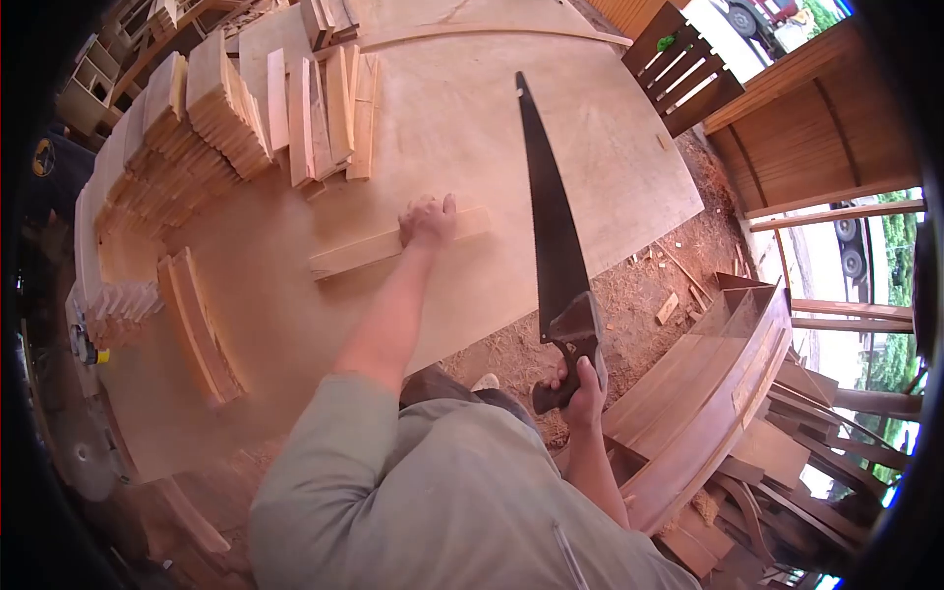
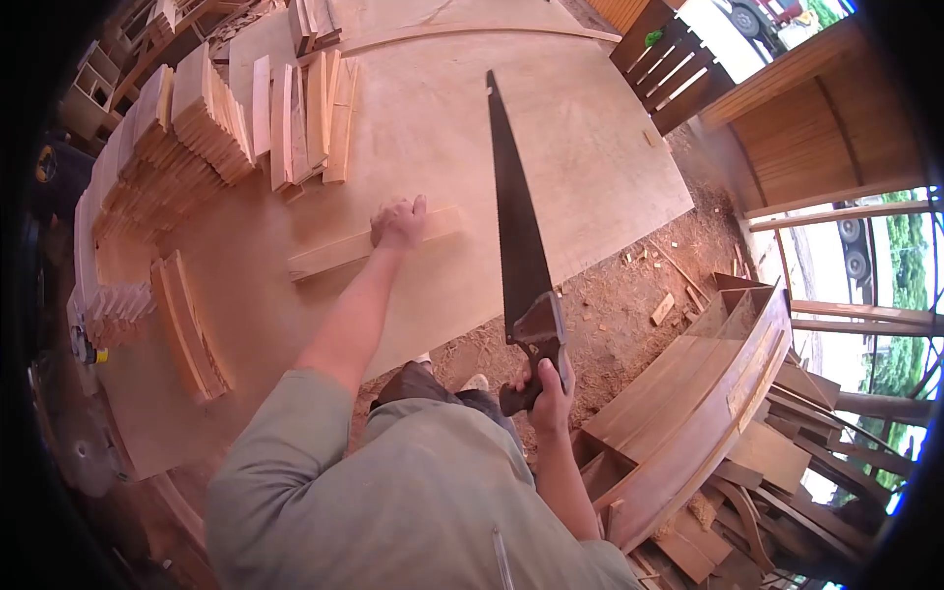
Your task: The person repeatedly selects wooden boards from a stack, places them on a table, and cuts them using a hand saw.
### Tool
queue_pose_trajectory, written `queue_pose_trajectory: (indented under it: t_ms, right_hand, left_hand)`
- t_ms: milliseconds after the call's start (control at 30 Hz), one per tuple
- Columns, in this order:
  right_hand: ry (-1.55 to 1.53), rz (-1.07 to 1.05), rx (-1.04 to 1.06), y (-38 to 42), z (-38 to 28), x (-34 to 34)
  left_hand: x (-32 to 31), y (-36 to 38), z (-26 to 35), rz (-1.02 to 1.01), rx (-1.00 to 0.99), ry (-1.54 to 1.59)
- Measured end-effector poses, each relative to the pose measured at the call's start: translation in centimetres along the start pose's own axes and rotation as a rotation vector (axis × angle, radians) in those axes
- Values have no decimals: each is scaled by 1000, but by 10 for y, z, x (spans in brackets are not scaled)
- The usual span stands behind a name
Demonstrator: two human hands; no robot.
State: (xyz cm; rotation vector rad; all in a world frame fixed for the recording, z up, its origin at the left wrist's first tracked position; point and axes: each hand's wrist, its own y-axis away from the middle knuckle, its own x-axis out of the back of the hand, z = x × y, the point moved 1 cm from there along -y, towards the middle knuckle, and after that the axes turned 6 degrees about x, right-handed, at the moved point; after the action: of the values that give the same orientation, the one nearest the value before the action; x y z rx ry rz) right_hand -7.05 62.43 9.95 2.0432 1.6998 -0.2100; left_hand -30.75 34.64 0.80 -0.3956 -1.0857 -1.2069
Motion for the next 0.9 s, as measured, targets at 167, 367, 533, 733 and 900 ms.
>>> queue_pose_trajectory:
  t_ms: [167,367,533,733,900]
  right_hand:
    - [312,-19,52,18,21,3]
    - [519,-131,114,44,52,38]
    - [519,-152,112,52,45,32]
    - [651,-207,226,69,41,35]
    - [670,-195,216,92,42,48]
  left_hand:
    - [5,-1,5,-1,103,7]
    - [-8,-10,-6,64,58,-101]
    - [12,8,6,51,51,-92]
    - [7,-6,2,132,65,-89]
    - [8,-8,-1,150,44,-55]
